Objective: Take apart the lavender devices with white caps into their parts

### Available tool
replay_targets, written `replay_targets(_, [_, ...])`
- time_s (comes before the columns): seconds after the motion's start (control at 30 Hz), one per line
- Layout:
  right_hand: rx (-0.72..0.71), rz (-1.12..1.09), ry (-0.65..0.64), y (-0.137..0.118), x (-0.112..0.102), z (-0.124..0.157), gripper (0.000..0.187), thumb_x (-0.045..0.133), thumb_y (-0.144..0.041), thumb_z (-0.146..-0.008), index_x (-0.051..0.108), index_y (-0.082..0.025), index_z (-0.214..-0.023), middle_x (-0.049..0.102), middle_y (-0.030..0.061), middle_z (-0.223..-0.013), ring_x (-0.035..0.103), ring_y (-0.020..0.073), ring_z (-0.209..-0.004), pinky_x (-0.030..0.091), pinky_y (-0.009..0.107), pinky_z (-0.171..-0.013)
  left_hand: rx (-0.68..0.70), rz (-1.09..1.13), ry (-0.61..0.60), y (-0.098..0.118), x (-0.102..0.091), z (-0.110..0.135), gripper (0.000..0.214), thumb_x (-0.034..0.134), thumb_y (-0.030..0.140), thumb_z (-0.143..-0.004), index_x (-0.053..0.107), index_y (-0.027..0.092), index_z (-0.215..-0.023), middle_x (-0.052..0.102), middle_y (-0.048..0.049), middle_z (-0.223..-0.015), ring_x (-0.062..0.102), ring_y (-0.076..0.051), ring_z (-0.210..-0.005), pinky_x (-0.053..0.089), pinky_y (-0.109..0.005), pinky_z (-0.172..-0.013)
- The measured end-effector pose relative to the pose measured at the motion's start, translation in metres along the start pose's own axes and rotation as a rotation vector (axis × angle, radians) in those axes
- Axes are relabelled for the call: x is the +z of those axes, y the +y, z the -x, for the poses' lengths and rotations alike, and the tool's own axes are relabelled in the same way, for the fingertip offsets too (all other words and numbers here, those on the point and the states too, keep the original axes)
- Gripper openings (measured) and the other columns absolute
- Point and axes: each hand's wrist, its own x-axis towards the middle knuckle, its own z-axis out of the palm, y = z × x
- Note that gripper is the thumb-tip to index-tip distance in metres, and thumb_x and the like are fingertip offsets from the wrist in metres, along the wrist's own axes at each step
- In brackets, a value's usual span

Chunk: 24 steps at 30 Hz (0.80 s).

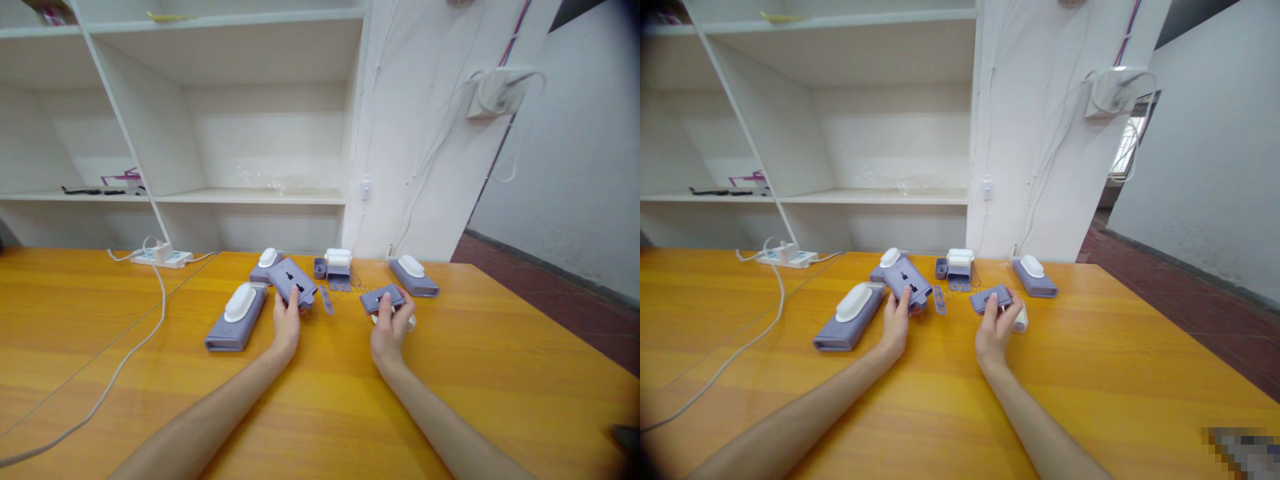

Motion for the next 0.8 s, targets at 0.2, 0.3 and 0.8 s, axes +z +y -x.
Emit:
replay_targets(0.2, [-0.002, 0.019, -0.024, 0.003, 0.000, -0.006, 0.066, 0.050, -0.045, -0.083, 0.021, -0.022, -0.137, 0.049, 0.0131, -0.122, 0.058, 0.0205, -0.095, 0.049, 0.036, -0.081, 0.022, -0.067, -0.015, 0.003, 0.000, 0.000, 0.047, 0.057, 0.049, -0.081, 0.054, 0.020, -0.118, 0.062, -0.0104, -0.117, 0.061, -0.023, -0.101, 0.052, -0.027, -0.073])
replay_targets(0.3, [-0.043, 0.114, -0.038, 0.004, -0.002, -0.007, 0.076, 0.059, -0.042, -0.077, 0.023, -0.019, -0.140, 0.046, 0.0139, -0.129, 0.052, 0.0235, -0.109, 0.041, 0.039, -0.095, 0.078, -0.138, -0.084, 0.006, 0.002, 0.005, 0.046, 0.059, 0.046, -0.081, 0.054, 0.020, -0.118, 0.061, -0.0091, -0.118, 0.058, -0.022, -0.107, 0.047, -0.029, -0.087])
replay_targets(0.8, [-0.161, 0.126, -0.240, 0.007, 0.000, 0.002, 0.043, 0.063, -0.036, -0.074, 0.054, -0.017, -0.111, 0.062, 0.0093, -0.105, 0.058, 0.0211, -0.096, 0.045, 0.038, -0.088, 0.122, -0.356, -0.288, 0.007, 0.006, 0.016, 0.052, 0.061, 0.045, -0.079, 0.047, 0.023, -0.124, 0.064, -0.0083, -0.110, 0.061, -0.022, -0.095, 0.044, -0.032, -0.085])
